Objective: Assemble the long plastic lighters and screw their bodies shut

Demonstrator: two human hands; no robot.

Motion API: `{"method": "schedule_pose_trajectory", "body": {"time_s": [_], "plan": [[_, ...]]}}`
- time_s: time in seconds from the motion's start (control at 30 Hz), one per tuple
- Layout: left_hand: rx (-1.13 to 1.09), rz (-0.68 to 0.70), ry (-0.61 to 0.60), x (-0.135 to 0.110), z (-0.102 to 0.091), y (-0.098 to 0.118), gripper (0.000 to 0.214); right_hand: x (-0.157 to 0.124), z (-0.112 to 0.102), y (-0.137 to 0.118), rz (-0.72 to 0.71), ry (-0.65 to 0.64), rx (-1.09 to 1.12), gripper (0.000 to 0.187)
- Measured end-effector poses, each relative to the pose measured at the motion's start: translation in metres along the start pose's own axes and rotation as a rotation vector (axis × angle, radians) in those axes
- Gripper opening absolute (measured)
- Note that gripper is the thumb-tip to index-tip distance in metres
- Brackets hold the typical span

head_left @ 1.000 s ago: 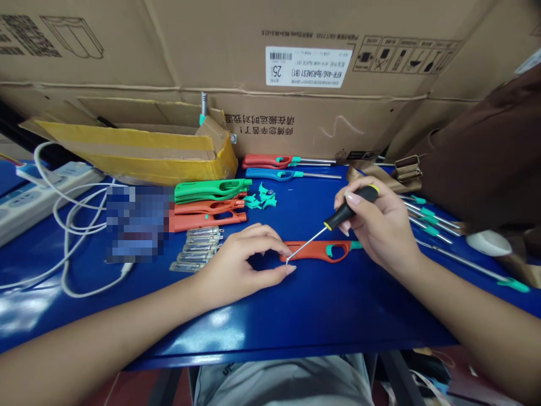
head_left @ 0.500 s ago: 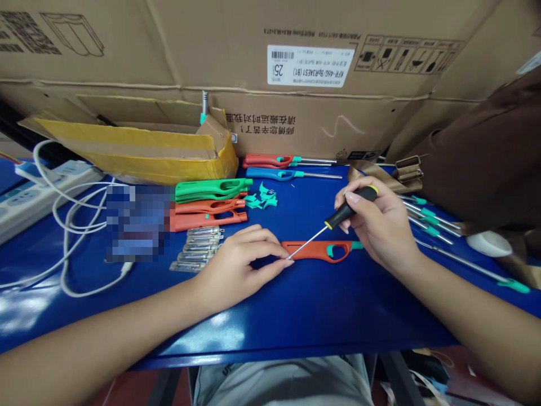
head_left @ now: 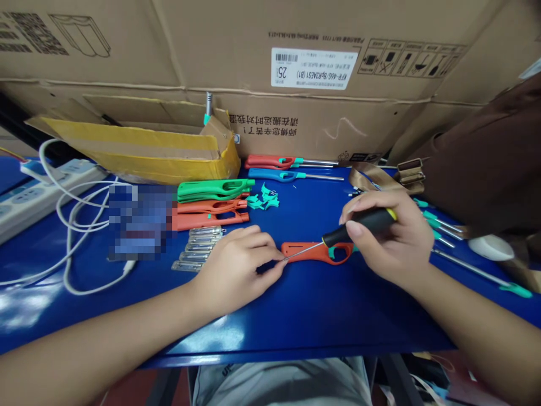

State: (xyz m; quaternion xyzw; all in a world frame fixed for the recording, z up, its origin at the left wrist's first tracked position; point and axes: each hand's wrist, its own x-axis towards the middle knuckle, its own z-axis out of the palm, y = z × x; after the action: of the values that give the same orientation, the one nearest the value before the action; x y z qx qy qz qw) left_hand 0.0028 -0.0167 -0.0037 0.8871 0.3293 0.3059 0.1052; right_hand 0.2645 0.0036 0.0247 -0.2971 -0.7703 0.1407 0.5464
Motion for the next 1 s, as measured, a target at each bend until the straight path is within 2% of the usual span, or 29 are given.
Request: {"method": "schedule_pose_trajectory", "body": {"time_s": [0.13, 0.23, 0.33, 0.4, 0.5, 0.57, 0.63, 0.87, 1.0], "plan": [[0.078, 0.027, -0.016, -0.001, 0.000, 0.003, 0.016, -0.001, -0.005, -0.006, -0.141, -0.143, 0.065, 0.046], [0.009, -0.007, -0.014, -0.001, 0.001, 0.004, 0.016, -0.003, -0.006, -0.012, -0.080, -0.213, 0.157, 0.063], [-0.085, -0.066, -0.026, 0.000, 0.001, 0.002, 0.010, -0.002, -0.005, -0.019, -0.044, -0.185, 0.157, 0.071], [-0.122, -0.097, -0.035, 0.001, 0.002, 0.000, 0.023, 0.000, -0.004, -0.023, -0.020, -0.109, 0.150, 0.066], [-0.140, -0.108, -0.073, 0.003, 0.005, -0.004, 0.043, 0.002, -0.002, -0.027, 0.141, 0.006, 0.189, 0.042], [-0.143, -0.108, -0.118, 0.003, 0.008, -0.006, 0.047, 0.002, 0.000, -0.027, 0.239, 0.065, 0.203, 0.029], [-0.148, -0.100, -0.162, 0.002, 0.011, -0.007, 0.044, 0.001, 0.002, -0.026, 0.280, 0.091, 0.205, 0.024], [-0.222, -0.077, -0.197, 0.003, 0.014, -0.005, 0.038, -0.005, 0.008, -0.021, 0.283, -0.022, 0.259, 0.025], [-0.237, -0.072, -0.192, 0.004, 0.013, -0.004, 0.038, -0.007, 0.008, -0.021, 0.259, -0.033, 0.261, 0.029]]}}
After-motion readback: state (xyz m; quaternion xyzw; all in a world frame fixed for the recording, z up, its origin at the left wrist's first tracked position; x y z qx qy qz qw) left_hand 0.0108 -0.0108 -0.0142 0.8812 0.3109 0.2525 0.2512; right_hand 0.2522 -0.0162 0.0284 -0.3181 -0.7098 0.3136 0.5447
